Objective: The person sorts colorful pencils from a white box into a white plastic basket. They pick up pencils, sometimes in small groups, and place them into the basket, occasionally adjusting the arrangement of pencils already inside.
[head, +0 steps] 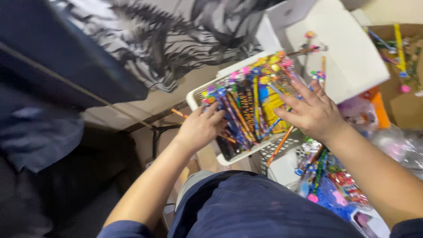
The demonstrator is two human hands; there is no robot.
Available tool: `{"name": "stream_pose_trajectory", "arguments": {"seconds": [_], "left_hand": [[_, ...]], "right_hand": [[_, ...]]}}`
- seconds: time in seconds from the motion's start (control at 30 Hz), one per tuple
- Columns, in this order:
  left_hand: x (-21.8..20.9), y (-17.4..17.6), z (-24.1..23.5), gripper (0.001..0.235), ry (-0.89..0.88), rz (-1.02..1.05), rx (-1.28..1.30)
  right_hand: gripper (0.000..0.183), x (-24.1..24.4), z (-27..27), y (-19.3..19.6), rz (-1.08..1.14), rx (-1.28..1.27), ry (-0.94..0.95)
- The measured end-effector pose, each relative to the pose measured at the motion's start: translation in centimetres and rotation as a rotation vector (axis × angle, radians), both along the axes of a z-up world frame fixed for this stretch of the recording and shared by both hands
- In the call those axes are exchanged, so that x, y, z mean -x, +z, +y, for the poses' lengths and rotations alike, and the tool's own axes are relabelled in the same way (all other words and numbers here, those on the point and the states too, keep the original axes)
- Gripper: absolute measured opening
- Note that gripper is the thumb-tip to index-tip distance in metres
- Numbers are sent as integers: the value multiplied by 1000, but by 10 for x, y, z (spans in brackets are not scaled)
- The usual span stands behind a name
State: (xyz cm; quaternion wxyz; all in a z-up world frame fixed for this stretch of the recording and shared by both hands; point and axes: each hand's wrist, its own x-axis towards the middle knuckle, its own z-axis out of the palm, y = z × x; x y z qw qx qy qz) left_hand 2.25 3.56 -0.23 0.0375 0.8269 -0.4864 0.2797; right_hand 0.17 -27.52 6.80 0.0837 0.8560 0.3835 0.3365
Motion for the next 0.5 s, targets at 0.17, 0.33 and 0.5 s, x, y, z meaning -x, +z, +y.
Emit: {"name": "stream_pose_trajectory", "arguments": {"seconds": [0.17, 0.33, 0.5], "left_hand": [[31, 8, 14, 13, 158, 80, 172], [63, 19, 31, 20, 280, 102, 259], [83, -1, 51, 39, 325, 160, 257]], "right_hand": [[28, -28, 43, -10, 59, -25, 271], [19, -44, 92, -30, 94, -49, 418], [21, -48, 117, -27, 85, -49, 485]]}}
